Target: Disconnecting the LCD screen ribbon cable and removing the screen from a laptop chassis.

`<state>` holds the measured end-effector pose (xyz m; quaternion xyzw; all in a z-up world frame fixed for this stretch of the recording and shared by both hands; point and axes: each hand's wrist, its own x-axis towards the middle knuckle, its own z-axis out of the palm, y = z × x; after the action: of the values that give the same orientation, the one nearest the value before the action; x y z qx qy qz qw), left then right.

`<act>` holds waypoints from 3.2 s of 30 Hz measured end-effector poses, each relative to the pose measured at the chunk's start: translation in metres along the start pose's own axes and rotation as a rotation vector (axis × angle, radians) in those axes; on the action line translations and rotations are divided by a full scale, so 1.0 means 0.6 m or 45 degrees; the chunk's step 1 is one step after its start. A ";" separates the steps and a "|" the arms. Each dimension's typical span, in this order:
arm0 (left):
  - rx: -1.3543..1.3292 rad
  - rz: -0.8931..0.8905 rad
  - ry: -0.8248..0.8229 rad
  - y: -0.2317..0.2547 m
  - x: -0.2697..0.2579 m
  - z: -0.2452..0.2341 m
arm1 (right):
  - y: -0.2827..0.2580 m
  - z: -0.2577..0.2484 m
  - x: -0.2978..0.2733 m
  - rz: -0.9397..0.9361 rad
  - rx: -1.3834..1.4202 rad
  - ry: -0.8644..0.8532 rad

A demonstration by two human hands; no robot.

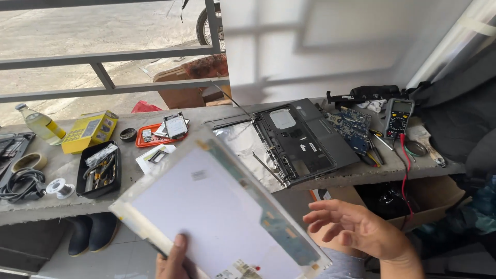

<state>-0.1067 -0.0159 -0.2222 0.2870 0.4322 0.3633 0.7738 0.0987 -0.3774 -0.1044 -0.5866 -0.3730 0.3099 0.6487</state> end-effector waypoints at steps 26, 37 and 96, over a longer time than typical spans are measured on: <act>0.077 -0.224 -0.506 -0.248 -0.037 -0.027 | 0.212 0.032 -0.201 0.665 0.084 0.787; 0.612 -0.446 -0.833 -0.166 -0.199 0.016 | 0.123 0.066 -0.331 0.905 0.231 1.032; -0.011 -0.770 -1.374 -0.189 -0.259 0.458 | 0.125 -0.089 -0.222 0.045 0.788 1.568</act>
<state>0.1137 -0.2424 -0.1099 0.2920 0.0406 -0.0667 0.9532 0.0761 -0.5085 -0.1966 -0.4496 0.1788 0.0229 0.8749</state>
